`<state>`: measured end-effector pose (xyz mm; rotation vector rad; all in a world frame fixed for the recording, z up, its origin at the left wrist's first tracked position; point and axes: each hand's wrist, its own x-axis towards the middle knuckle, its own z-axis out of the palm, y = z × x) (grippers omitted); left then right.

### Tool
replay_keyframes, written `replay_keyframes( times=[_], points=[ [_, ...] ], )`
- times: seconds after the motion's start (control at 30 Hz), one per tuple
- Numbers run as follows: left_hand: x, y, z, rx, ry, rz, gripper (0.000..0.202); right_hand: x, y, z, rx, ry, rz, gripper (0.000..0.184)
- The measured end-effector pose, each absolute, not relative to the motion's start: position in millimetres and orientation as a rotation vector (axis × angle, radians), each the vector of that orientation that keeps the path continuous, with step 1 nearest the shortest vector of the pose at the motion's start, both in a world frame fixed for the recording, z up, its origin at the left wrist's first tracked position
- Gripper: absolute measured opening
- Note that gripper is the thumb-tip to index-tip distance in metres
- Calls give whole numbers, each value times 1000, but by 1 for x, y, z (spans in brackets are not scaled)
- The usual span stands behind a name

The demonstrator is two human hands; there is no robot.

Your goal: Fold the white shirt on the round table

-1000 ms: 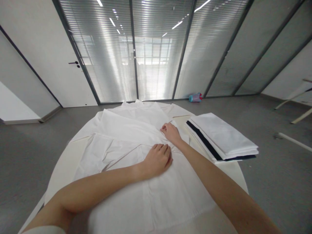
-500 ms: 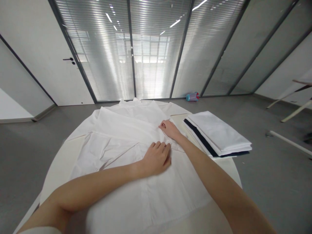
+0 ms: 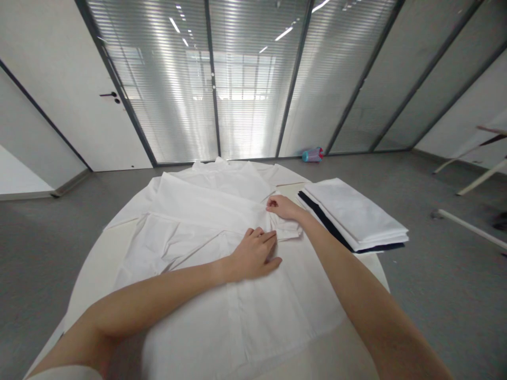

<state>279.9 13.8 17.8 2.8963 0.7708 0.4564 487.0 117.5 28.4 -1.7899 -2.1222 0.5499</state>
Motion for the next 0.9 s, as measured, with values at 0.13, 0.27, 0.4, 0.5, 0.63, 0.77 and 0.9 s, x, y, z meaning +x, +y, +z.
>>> replay_keyframes(
  times=[0.13, 0.27, 0.4, 0.5, 0.63, 0.77, 0.9],
  points=[
    [281, 12, 17, 2908, 780, 462, 44, 485, 116, 30, -1828, -2122, 532, 4],
    [280, 13, 17, 2886, 764, 484, 41, 481, 114, 32, -1857, -2142, 510, 5],
    [279, 13, 19, 2867, 756, 508, 38, 479, 113, 36, -1874, -2150, 502, 7],
    [277, 13, 20, 2835, 762, 575, 33, 481, 112, 46, -1926, -2117, 460, 10],
    [276, 16, 18, 2759, 840, 657, 37, 488, 97, 63, -1897, -2101, 322, 12],
    [278, 19, 15, 2780, 696, 615, 44, 496, 55, 61, -1790, -2214, 285, 14],
    [280, 22, 9, 2824, 529, 540, 47, 505, 20, 44, -1733, -2222, 346, 19]
  ],
)
